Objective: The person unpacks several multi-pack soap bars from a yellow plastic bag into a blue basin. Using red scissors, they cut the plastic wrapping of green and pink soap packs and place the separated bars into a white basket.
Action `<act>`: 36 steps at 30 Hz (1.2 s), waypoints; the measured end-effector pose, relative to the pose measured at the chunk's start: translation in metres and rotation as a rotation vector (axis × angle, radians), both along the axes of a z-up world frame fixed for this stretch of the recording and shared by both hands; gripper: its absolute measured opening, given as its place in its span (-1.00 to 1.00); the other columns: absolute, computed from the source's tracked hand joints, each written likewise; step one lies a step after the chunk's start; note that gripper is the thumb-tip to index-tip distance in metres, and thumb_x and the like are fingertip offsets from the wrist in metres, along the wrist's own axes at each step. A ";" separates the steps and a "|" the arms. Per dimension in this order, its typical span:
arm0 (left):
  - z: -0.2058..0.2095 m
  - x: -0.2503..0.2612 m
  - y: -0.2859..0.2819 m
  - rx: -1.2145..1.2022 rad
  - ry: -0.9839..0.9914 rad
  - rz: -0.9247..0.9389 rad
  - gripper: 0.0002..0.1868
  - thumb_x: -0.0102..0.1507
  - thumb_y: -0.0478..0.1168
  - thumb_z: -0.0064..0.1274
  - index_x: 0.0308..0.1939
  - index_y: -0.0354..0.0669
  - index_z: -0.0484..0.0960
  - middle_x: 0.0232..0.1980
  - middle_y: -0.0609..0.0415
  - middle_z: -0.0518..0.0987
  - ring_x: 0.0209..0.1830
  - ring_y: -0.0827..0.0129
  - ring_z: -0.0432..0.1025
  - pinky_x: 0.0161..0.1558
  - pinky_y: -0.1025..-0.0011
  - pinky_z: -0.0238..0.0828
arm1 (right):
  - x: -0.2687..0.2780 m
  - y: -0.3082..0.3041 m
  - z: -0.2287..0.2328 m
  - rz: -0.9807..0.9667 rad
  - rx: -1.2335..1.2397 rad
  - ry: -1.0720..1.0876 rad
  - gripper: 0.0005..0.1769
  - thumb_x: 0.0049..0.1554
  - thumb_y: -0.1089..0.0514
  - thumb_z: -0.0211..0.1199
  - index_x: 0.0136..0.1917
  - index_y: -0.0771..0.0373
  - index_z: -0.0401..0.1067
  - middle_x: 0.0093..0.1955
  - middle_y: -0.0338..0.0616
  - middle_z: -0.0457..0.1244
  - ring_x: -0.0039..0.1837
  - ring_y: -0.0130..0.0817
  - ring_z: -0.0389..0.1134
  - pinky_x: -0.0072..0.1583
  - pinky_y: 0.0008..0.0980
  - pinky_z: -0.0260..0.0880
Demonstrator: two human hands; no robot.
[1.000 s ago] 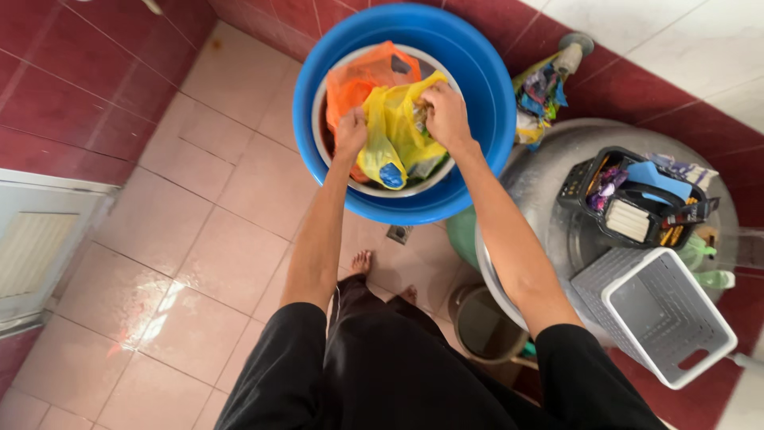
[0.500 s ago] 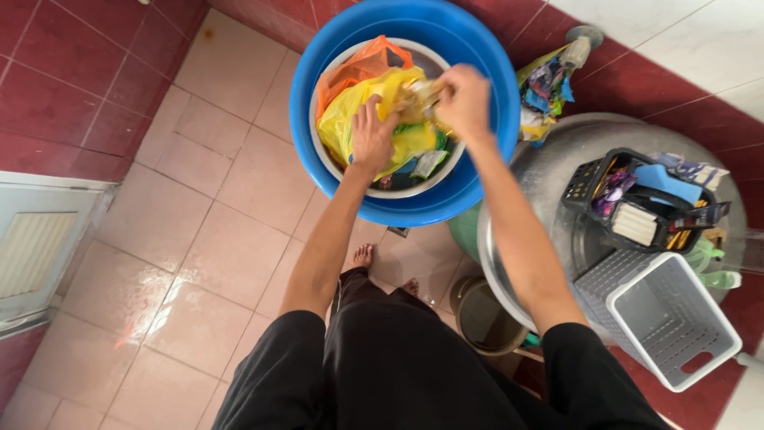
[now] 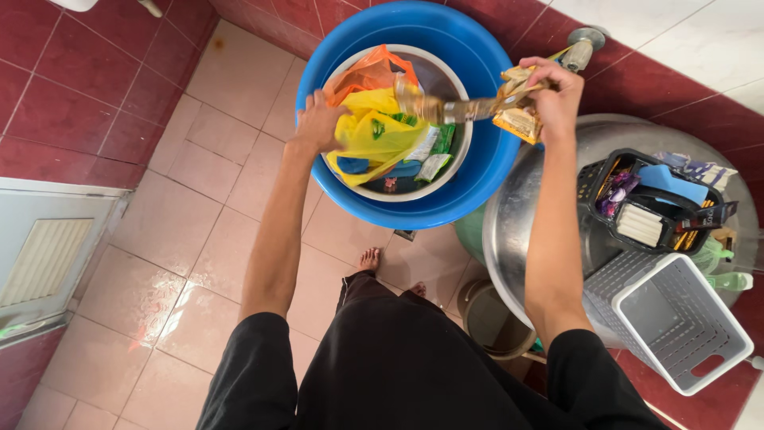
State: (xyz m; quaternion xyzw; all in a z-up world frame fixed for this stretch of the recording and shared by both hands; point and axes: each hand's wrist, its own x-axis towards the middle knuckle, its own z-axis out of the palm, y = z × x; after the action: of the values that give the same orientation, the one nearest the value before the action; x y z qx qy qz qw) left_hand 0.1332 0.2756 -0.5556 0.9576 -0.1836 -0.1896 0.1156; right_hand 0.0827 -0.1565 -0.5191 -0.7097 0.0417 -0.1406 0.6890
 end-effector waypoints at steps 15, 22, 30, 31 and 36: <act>-0.149 0.020 -0.106 -0.080 0.038 0.278 -0.35 0.02 -0.13 0.36 0.12 -0.25 0.45 -0.02 -0.24 0.56 0.06 -0.14 0.46 0.07 0.03 0.42 | -0.019 -0.006 0.000 0.311 0.199 0.233 -0.79 -0.19 0.48 -0.11 -0.35 0.31 0.30 0.14 0.16 0.40 0.20 -0.13 0.45 0.28 -0.19 0.54; -0.145 0.003 -0.114 -0.257 -0.296 0.188 -0.68 0.08 -0.18 0.26 -0.07 0.01 0.64 -0.08 -0.26 0.57 -0.06 -0.24 0.50 -0.15 -0.05 0.47 | -0.029 0.027 -0.064 0.138 0.006 0.548 -0.77 -0.05 0.50 -0.02 -0.21 0.35 0.41 0.09 -0.09 0.44 0.02 -0.34 0.40 -0.04 -0.33 0.40; -0.033 0.023 -0.093 -0.276 -0.335 -0.122 -0.82 0.16 -0.19 0.18 -0.18 -0.07 0.59 -0.33 -0.14 0.60 -0.25 -0.15 0.50 -0.21 -0.12 0.33 | -0.037 0.029 -0.095 0.215 0.001 0.502 -0.80 -0.04 0.48 -0.02 -0.19 0.41 0.41 0.04 -0.09 0.43 0.01 -0.36 0.38 0.06 -0.44 0.39; -0.010 0.028 -0.087 -0.239 -0.375 -0.147 -0.82 0.12 -0.20 0.21 -0.23 -0.07 0.59 -0.36 -0.14 0.59 -0.28 -0.14 0.48 -0.22 -0.12 0.32 | -0.037 0.030 -0.092 0.219 -0.026 0.507 -0.79 -0.04 0.48 -0.01 -0.19 0.42 0.42 0.03 -0.10 0.43 0.00 -0.36 0.37 0.04 -0.43 0.39; 0.080 0.031 -0.067 -0.278 -0.708 -0.181 -0.67 0.05 -0.35 0.18 -0.10 -0.08 0.57 -0.27 -0.12 0.59 -0.28 -0.09 0.50 -0.27 -0.01 0.37 | -0.032 0.050 -0.075 0.170 -0.346 0.489 -0.73 -0.07 0.41 0.16 -0.08 0.34 0.56 -0.15 -0.09 0.40 -0.09 -0.39 0.38 -0.03 -0.41 0.37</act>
State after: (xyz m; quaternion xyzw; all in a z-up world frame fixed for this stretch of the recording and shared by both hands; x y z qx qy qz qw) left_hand 0.1643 0.2091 -0.4759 0.9190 -0.3196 0.1697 0.1566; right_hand 0.0510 -0.1067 -0.5939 -0.8303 0.1219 0.0873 0.5367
